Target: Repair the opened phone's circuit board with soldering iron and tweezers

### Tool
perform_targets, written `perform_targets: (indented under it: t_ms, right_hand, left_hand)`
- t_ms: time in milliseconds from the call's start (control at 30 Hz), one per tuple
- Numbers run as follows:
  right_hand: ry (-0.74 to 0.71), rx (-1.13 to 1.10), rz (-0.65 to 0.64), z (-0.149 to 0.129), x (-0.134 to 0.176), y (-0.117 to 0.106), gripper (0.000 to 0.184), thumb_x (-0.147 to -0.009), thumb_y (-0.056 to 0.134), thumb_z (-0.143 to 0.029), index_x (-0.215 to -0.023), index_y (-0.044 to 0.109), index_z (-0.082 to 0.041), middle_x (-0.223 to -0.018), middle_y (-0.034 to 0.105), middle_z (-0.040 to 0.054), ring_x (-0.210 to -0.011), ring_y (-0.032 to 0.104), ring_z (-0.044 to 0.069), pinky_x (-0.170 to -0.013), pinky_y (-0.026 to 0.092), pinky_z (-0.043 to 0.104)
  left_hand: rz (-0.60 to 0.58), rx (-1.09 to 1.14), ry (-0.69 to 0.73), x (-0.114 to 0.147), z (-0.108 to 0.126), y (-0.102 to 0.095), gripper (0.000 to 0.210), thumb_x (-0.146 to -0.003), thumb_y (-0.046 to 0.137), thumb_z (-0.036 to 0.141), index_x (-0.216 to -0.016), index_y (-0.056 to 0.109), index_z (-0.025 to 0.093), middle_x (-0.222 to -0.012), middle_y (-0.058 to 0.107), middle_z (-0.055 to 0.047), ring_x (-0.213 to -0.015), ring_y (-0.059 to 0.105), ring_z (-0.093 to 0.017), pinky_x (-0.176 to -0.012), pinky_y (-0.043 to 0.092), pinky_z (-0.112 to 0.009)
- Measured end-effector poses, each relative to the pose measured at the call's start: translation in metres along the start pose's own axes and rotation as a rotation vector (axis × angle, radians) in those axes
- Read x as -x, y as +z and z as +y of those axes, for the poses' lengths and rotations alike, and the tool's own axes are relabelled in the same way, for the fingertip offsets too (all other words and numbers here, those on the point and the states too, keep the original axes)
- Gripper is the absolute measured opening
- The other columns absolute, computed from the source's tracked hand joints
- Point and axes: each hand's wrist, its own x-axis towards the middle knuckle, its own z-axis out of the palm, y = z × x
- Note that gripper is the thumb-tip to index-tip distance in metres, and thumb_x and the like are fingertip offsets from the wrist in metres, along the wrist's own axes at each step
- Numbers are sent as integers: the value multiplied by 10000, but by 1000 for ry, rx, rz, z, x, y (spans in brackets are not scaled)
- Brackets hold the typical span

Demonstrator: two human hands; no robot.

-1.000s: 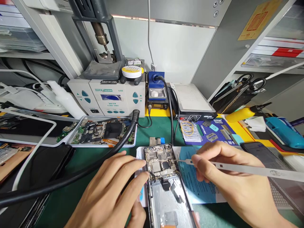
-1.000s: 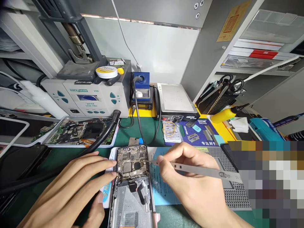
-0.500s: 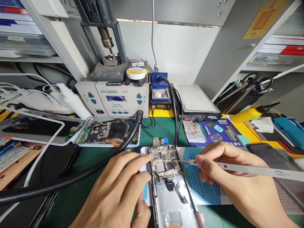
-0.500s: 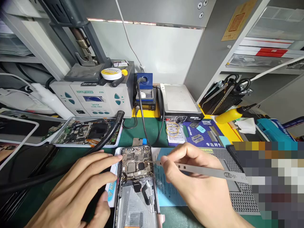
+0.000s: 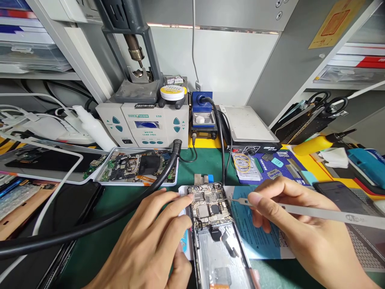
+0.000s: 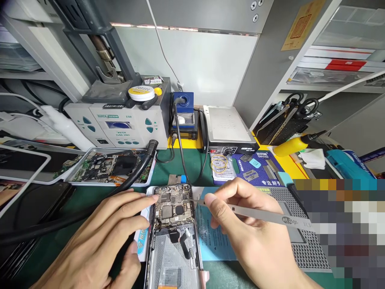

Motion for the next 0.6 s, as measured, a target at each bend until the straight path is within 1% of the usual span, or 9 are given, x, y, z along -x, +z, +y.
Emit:
perform_targets:
  t_ms: [133,267,400,500,533,600]
  right_hand:
    - [36,-38,-8,1,-1,2,356,-856,741,-537,-697,685,-224,-571,659,26,-487,568,168,-418,382,266]
    - [54,-104,-26,1,-2,3,341,-870,728,-544,-751,714,-225,-569,661,26,-479,563,162,-409,377,252]
    - [64,-144,-46,0,-3,1,350,-886,712,-536,-721,711,-228,-557,650,27,-482,572,172,-419,410,262]
    - [70,-161,-32,0,-1,1,354,-884,708,-551,-724,715,-234,-560,651,28,-495,590,184,-445,449,275]
    - [75,-155,-19,1,-1,1,352,-877,710,-562,-735,721,-241,-558,651,29,-490,588,186,-437,441,277]
    - [85,-108,7,0,-1,2,365,-866,694,-606,-750,734,-262,-535,635,30,-449,550,187,-382,380,283]
  left_hand:
    - [3,8,9,-1,-1,0,360,-774,479,28,-1061,654,158,-1323,636,-63,-1282,528,-195,-1129,410,-328]
    - [13,4,6,-1,-4,0,372,-777,486,31,-1088,644,157,-1318,636,-70,-1283,534,-197,-1127,422,-333]
    - [28,-1,-12,0,-4,-1,358,-801,484,35,-1092,636,176,-1319,646,-62,-1279,536,-204,-1098,453,-350]
    - [28,0,-18,-1,-3,-1,336,-807,488,46,-1075,635,184,-1314,650,-60,-1279,538,-209,-1103,452,-360]
    - [29,1,-18,-2,-3,-1,321,-811,491,51,-1066,634,184,-1312,648,-61,-1279,538,-208,-1110,446,-358]
    - [39,6,-8,-2,-3,-1,283,-821,500,60,-1041,631,180,-1294,642,-67,-1270,541,-202,-1118,433,-346]
